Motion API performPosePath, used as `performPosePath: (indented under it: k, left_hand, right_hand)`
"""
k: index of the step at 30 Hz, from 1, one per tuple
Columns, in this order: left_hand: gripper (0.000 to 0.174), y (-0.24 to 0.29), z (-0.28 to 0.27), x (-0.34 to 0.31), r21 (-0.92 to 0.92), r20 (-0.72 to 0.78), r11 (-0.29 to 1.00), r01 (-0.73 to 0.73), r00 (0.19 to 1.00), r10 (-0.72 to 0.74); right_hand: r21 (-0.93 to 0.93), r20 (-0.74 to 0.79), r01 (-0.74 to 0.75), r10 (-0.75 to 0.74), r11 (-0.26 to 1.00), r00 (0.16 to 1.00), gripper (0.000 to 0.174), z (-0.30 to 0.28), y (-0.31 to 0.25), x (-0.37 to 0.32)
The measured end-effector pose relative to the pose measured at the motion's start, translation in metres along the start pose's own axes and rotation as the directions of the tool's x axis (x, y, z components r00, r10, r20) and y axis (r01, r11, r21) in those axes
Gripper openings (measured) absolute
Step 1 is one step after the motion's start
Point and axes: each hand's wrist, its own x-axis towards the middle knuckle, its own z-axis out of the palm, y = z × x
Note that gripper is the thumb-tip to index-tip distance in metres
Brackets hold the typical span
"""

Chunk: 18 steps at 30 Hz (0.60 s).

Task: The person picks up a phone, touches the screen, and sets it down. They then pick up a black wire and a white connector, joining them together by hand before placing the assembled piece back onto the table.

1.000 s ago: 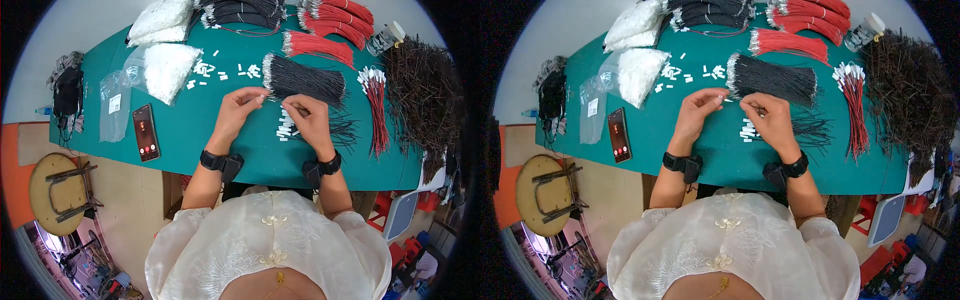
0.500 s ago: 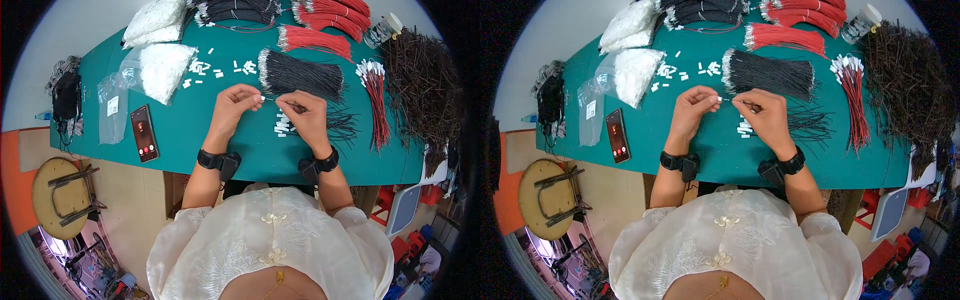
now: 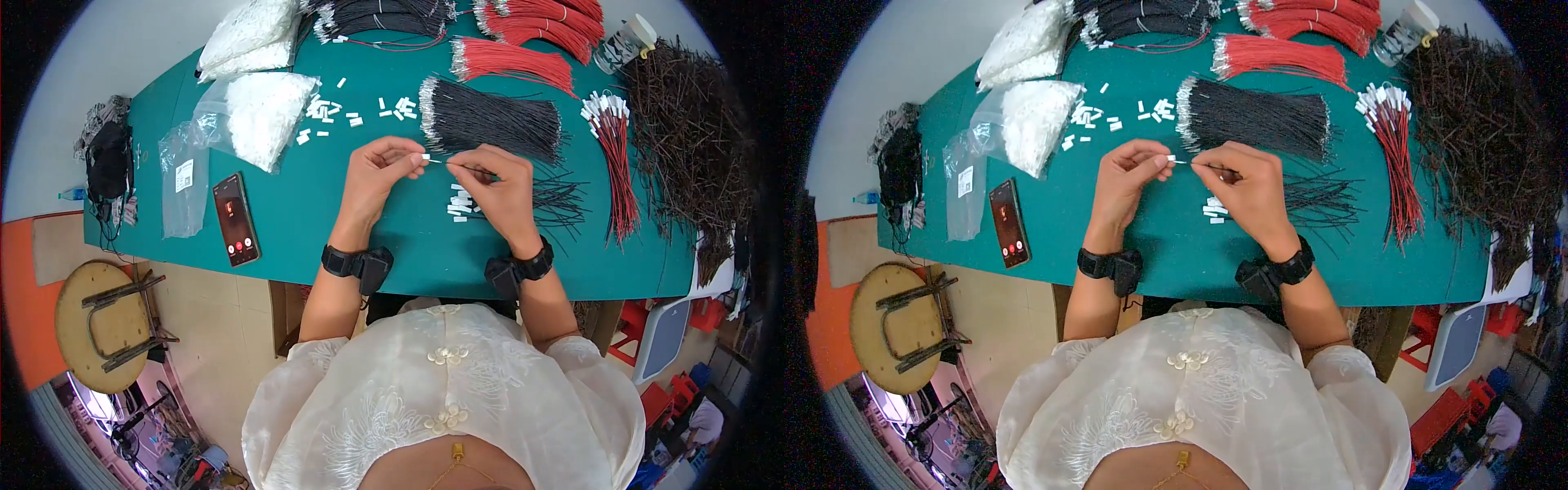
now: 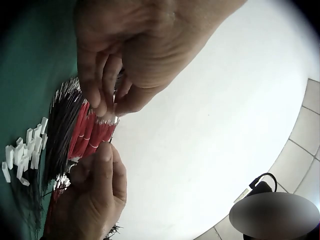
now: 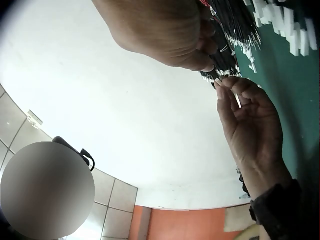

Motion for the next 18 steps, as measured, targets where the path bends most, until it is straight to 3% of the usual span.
performPosePath:
  k: [8, 18]
  left_hand:
    - [0.012, 0.0022, 0.0043, -0.0036, 0.216, 0.028, 0.976, -0.018, 1.0, 0.013]
    - [0.01, 0.0034, 0.0062, -0.0056, 0.251, 0.032, 0.964, -0.088, 0.996, 0.082]
  right_hand:
    - [-0.05, -0.014, 0.041, -0.042, 0.998, 0.999, 0.011, 0.0016, -0.0003, -0.0005]
    - [-0.048, 0.024, 0.058, -0.057, 0.997, 0.998, 0.011, 0.0025, 0.0009, 0.0002]
